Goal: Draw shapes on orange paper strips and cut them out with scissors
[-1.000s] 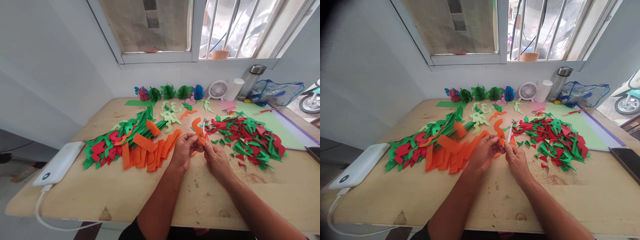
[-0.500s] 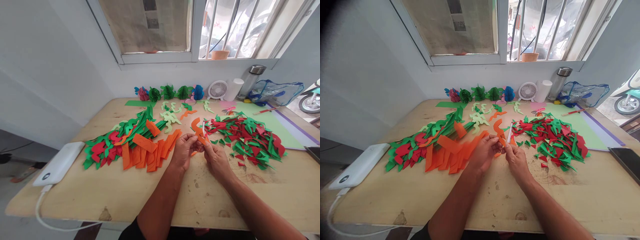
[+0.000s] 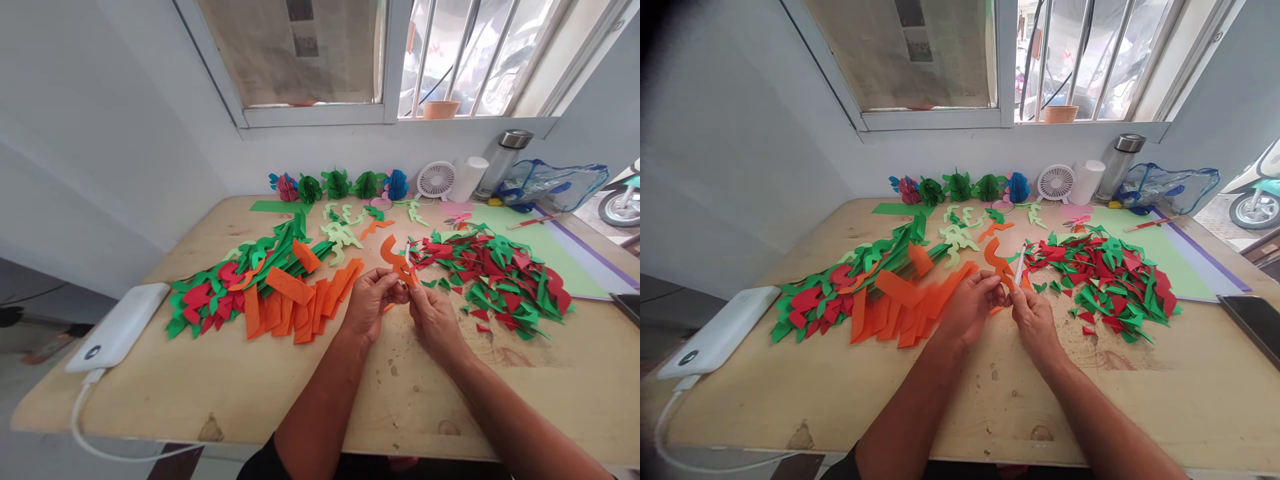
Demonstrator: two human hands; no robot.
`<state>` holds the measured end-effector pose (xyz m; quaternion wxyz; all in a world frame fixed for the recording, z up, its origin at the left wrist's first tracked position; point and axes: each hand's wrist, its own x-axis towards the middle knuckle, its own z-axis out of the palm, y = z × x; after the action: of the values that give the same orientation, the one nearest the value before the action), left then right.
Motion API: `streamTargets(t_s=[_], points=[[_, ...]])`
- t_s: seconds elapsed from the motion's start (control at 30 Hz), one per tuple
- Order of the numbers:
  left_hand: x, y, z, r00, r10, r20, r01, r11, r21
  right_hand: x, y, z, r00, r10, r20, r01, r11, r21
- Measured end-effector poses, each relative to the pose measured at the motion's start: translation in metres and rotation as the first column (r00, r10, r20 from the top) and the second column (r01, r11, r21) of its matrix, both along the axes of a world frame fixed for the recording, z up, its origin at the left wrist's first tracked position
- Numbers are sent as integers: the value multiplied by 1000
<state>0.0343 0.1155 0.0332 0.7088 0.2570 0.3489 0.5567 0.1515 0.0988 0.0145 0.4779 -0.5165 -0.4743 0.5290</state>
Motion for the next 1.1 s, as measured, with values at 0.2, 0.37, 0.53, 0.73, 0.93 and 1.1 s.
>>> streamTargets(t_s=[0.2,0.37,0.53,0.73,0.93,1.1], points=[[0,0,-1,1000,-1,-6,1,1000,-2,2,0,-2,1000,16,-19,-16,1000,-6],[0,-1,0,1000,3,-16,-3,1000,-11,2,1,-2,1000,18,-2,-18,1000,5],[0,-1,0,1000,5,-14,-5,1000,-5,2,1,-3,1000,10,0,-10,1000,14],[1,0,-1,1000,-3,-17,2,1000,-3,4,0,-4,1000,20,2,-20,1000,1],[-1,1,0,1000,15,-21,-16,1000,-8,1,0,-1,1000,-7,12,7,1000,1],[-3,2,0,996,67,-57,-67,998,2,2,1,3,996,-79,-28,78,996,-48]])
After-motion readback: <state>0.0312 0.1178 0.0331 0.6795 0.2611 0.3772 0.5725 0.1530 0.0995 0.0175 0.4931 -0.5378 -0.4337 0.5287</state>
